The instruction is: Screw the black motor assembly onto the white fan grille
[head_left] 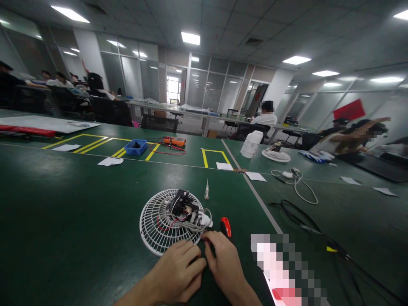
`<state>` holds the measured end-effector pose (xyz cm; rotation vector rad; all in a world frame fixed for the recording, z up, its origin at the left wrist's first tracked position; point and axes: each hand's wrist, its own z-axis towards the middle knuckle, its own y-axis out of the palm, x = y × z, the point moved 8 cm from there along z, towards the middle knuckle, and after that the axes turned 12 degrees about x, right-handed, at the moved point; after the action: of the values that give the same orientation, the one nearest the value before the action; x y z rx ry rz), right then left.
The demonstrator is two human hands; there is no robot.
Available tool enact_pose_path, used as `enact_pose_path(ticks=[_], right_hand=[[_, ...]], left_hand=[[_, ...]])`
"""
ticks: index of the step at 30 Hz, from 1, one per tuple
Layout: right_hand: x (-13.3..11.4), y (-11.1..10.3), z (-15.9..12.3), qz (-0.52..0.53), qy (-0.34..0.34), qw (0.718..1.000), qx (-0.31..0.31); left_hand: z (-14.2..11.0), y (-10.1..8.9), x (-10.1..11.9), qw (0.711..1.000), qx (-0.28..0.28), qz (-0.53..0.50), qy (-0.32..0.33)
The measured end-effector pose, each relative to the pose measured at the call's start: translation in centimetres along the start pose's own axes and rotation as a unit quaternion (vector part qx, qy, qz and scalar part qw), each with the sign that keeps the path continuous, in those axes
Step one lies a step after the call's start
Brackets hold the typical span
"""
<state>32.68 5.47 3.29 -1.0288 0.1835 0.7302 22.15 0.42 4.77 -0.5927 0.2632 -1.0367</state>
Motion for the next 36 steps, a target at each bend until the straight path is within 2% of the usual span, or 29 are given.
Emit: enact_pose_path(ticks=[7,14,19,27,31,36], right_hand=[[0.3,-1.8,0.1,0.121,0.064,0.989,0.049],[-0.2,-3.3,0.2,0.153,0.037,0.982,0.108],[0.2,-4.2,0.3,0.163,0.042,0.975,0.146],[1.2,-4.5,0.1,0.209,0.122,0.957,0.163],[1.9,-3.6,-0.1,0.290,0.205,0.926,0.133],[1.9,-1.9,-0.2,0.449,0.262,0.853,0.057]], left_hand=[[-0.1,0.0,-0.5,0.999,0.004,0.035,-0.007],[0.2,-1.3,-1.5,0.995,0.049,0.084,-0.034],[0.0,-1.4,-2.0,0.988,0.044,0.140,-0.040],[-0.8,-1.4,-2.5,0.986,0.034,0.154,-0.062],[-0.2,-2.3,-2.0,0.988,0.071,0.132,-0.047],[0.3,-3.9,-1.0,0.988,0.138,0.067,-0.030]])
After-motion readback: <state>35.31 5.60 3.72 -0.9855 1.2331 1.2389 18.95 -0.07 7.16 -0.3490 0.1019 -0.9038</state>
